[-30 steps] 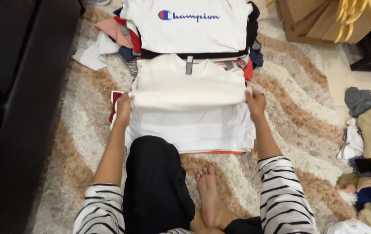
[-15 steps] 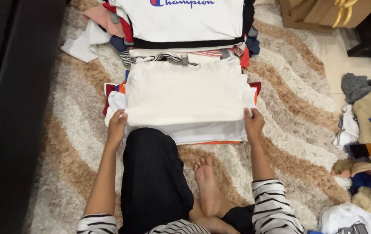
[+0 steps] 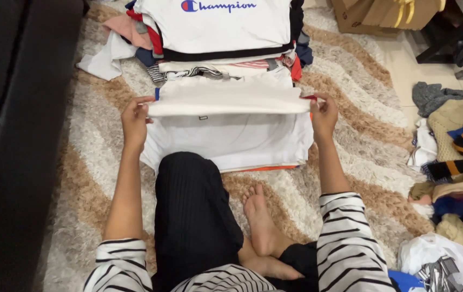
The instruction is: The person sits on the floor and uses a blue hot glue gun to attach rectangular fabric labels to the chest area of white t-shirts. They handle the shirts and labels by hand, applying glue to the back of the labels before pressing them onto the fabric.
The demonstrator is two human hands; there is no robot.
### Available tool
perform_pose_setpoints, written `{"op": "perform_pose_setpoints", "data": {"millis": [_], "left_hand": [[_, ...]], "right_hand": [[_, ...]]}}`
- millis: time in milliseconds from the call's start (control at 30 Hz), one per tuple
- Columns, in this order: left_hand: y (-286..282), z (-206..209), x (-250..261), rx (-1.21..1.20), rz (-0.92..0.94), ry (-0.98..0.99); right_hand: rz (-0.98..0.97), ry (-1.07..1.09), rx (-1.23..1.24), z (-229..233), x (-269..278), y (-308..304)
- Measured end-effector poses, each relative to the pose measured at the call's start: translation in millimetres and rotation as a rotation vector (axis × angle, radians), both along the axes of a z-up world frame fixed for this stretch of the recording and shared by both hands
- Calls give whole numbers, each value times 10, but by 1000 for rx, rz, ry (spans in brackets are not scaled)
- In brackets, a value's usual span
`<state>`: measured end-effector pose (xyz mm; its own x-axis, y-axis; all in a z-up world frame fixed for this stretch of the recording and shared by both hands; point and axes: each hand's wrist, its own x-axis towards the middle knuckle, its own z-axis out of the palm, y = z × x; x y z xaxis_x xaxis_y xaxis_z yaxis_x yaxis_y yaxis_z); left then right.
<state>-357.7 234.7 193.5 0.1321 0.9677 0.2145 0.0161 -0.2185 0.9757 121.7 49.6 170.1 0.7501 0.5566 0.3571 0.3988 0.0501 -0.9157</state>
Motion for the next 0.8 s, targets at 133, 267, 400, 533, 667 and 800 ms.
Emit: {"op": "perform_pose_setpoints", "data": {"millis": [133, 267, 400, 533, 667, 800], "left_hand": [[-117, -445, -130, 4, -46, 25], [-266, -1286, -305, -117, -87, 140], [-268, -2400, -454, -292, -128, 514], [-662, -2106, -435, -304, -117, 497], [-740, -2126, -405, -325, -72, 529], [-813, -2049, -354, -300, -76, 531]], "right_hand": [[-98, -141, -107, -216, -125, -204], [-89, -338, -277, -785, -209, -479], [-36, -264, -694, -1876, 143, -534], [-59, -341, -623, -1657, -54, -672], [-59, -546, -481, -1552, -206, -737], [-21, -544, -540, -1926, -201, -792]]}}
